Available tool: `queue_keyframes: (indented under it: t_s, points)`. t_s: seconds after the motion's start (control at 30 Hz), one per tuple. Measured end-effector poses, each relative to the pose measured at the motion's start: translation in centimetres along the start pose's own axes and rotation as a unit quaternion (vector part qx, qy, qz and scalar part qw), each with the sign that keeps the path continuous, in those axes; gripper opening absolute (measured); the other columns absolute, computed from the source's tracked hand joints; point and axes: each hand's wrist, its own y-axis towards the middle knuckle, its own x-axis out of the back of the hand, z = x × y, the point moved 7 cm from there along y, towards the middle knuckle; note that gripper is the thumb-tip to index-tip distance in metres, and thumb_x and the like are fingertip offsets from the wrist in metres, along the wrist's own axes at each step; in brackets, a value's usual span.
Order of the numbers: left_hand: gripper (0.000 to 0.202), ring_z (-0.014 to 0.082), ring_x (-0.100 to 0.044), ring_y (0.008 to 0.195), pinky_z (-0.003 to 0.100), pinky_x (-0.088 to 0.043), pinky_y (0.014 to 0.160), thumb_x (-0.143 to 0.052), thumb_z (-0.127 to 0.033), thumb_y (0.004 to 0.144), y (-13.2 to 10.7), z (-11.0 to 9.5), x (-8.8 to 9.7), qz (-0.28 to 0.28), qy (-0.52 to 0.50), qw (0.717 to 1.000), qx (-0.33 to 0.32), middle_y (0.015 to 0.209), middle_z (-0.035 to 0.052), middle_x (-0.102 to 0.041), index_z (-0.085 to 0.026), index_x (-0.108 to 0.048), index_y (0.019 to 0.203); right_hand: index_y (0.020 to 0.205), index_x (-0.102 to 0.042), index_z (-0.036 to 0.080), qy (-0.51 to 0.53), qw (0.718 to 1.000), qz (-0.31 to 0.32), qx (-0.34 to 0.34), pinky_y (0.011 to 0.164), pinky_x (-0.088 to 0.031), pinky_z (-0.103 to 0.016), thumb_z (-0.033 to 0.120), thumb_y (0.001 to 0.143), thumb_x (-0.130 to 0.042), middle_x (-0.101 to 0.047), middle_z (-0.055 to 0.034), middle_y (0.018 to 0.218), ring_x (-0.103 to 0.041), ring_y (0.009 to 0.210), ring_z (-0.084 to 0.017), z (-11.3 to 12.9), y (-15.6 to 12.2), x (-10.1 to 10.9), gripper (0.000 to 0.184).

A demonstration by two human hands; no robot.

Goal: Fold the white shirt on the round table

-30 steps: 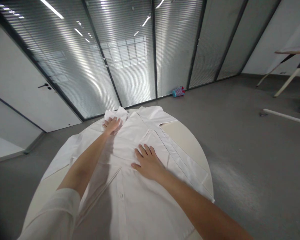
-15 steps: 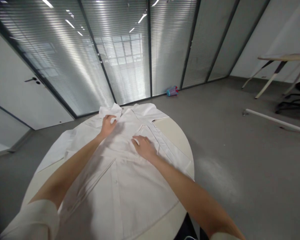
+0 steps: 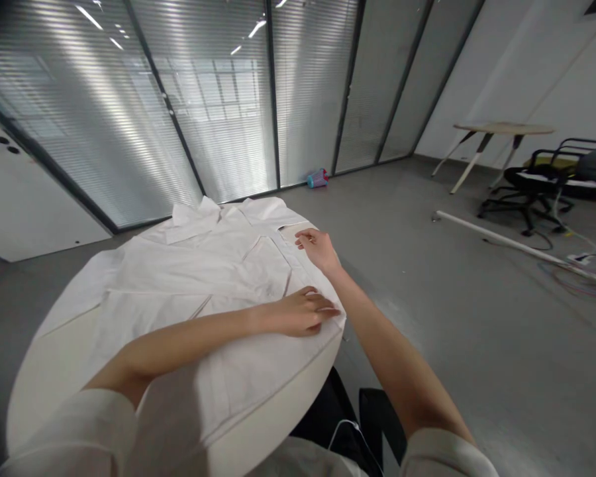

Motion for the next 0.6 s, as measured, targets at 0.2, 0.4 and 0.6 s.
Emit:
queue_keyframes:
  t_s: [0.2, 0.4, 0.6]
  points:
    - [0.020, 0.0218, -0.062, 0.094, 0.039, -0.038, 0.082, -0.059, -0.017, 0.090, 0.7, 0.4, 0.7, 0.022, 0.048, 0.998, 0.026, 0.105, 0.0080, -0.069, -0.016, -0.070, 0.106, 0.089, -0.071, 0.012, -0.039, 0.998, 0.047, 0.016, 0.075, -0.056, -0.025, 0.013, 0.087, -0.053, -0.075, -0.0079, 0.084, -0.069, 0.071, -0.013, 0.9, 1.2, -0.7, 0.018]
    - [0.019, 0.0199, -0.056, 0.088, 0.038, -0.034, 0.076, -0.052, -0.018, 0.098, -3.6, -1.2, 4.1, -0.054, 0.139, 0.989, 0.021, 0.092, 0.0065, -0.067, -0.019, -0.069, 0.089, 0.098, -0.072, 0.012, -0.221, 0.966, 0.131, 0.029, 0.077, -0.054, -0.022, 0.019, 0.093, -0.055, -0.076, -0.0089, 0.095, -0.071, 0.077, -0.013, 3.1, 6.5, -5.8, 0.020]
    - [0.021, 0.0187, -0.055, 0.084, 0.036, -0.036, 0.073, -0.053, -0.016, 0.098, -8.7, -3.5, 6.5, -0.115, 0.167, 0.976, 0.075, 0.088, 0.0053, -0.064, -0.017, -0.067, 0.083, 0.083, -0.071, 0.008, -0.313, 0.936, 0.162, -0.014, 0.077, -0.055, -0.031, 0.040, 0.092, -0.060, -0.075, -0.0160, 0.084, -0.071, 0.078, -0.022, 2.8, 13.4, -12.9, 0.035]
